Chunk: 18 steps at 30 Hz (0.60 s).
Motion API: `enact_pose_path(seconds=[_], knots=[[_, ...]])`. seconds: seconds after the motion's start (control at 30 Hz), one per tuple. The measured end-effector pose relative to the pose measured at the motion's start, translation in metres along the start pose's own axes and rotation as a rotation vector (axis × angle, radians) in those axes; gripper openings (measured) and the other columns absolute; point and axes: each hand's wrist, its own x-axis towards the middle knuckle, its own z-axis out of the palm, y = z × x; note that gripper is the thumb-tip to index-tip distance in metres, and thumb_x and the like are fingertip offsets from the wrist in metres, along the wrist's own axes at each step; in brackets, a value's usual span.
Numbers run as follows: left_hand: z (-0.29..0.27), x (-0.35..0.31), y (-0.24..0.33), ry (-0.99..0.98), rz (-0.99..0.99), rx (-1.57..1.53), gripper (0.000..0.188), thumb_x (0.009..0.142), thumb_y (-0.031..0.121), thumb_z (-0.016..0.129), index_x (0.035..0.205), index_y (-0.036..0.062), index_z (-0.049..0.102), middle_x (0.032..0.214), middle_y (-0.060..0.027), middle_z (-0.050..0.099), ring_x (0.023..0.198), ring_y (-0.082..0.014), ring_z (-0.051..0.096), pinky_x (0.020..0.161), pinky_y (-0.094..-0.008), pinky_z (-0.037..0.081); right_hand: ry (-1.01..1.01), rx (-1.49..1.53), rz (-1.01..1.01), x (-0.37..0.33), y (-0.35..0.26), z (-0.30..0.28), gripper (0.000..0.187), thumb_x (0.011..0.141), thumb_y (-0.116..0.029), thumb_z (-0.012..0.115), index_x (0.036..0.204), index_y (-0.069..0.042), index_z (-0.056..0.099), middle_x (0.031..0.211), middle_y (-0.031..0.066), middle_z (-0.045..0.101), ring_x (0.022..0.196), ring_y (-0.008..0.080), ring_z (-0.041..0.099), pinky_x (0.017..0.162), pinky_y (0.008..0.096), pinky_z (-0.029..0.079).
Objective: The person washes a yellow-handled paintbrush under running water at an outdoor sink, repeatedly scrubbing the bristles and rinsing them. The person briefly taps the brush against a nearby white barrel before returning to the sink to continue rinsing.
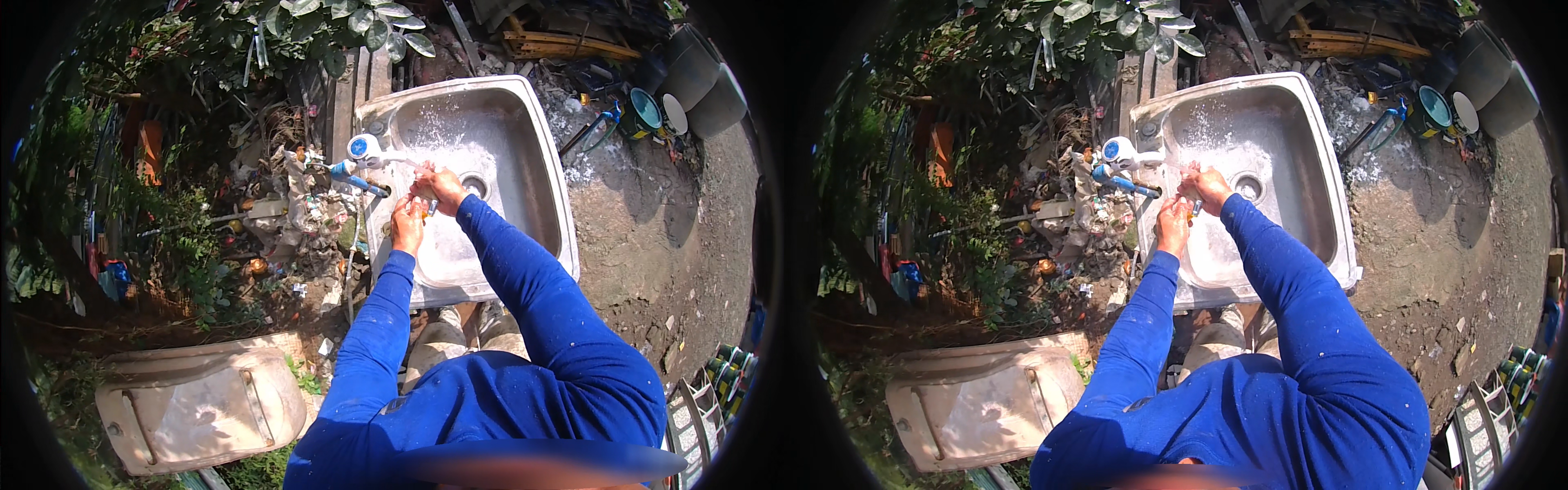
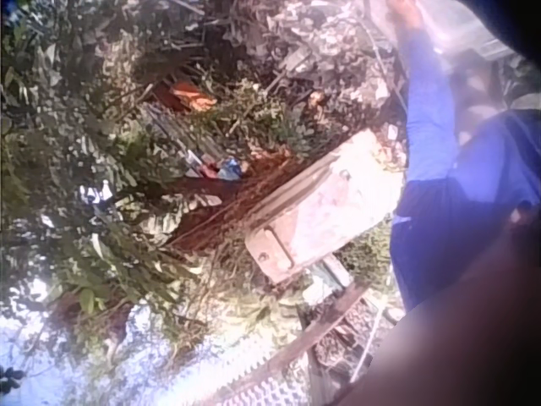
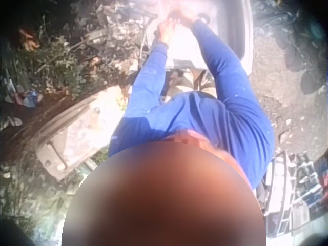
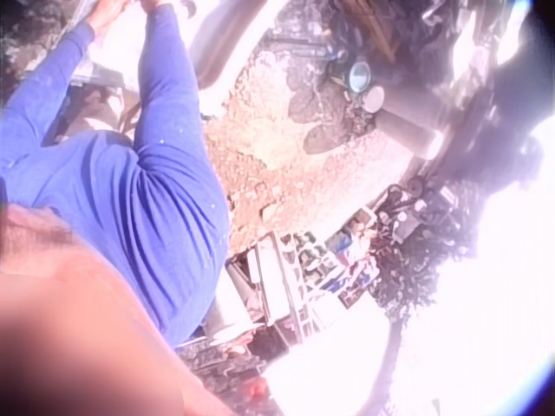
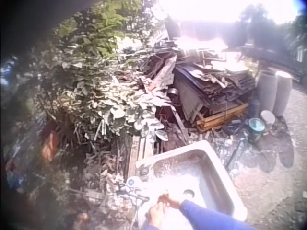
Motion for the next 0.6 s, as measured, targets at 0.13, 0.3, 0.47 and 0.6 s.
enact_pose_path(seconds=[0.13,0.3,0.47,0.6], knots=[[-0.008,0.016,-0.037,0.03,0.219,0.088,0.037,0.1,0.019,0.061,0.132,0.001,0.055,0.102,-0.0171,0.071,0.08,-0.0248,0.07,0.069,-0.0345,0.052,-0.182,0.064,-0.117,0.0,-0.005,0.005,0.012,0.093,-0.002,0.053,0.105,-0.002,0.056,0.078,0.0116,0.059,0.074,0.0281,0.066,0.069,0.043,0.059],[-0.012,0.009,-0.019,0.04,0.143,0.251,0.05,0.092,0.019,0.069,0.135,0.0008,0.051,0.113,-0.0243,0.068,0.095,-0.0365,0.069,0.083,-0.0416,0.053,0.139,-0.235,-0.195,-0.006,-0.017,0.002,0.02,0.094,-0.012,0.054,0.109,0.0,0.057,0.086,0.0138,0.063,0.082,0.0278,0.066,0.077,0.0411,0.056],[-0.011,0.006,-0.001,0.171,0.216,0.466,0.048,0.089,0.015,0.071,0.13,0.0007,0.05,0.101,-0.0205,0.071,0.094,-0.0339,0.07,0.081,-0.0406,0.054,0.445,-0.946,-0.423,-0.006,0.002,-0.024,0.049,0.089,-0.032,0.064,0.124,0.002,0.058,0.11,0.0229,0.067,0.104,0.0344,0.065,0.094,0.0432,0.05],[-0.009,-0.002,0.025,0.135,0.142,0.584,0.055,0.087,0.018,0.071,0.135,0.0025,0.048,0.108,-0.0242,0.069,0.101,-0.0395,0.069,0.086,-0.0442,0.053,0.421,-1.331,-0.597,-0.021,0.016,-0.008,0.065,0.087,-0.042,0.067,0.134,0.001,0.053,0.122,0.029,0.059,0.113,0.0427,0.059,0.099,0.0478,0.048]])
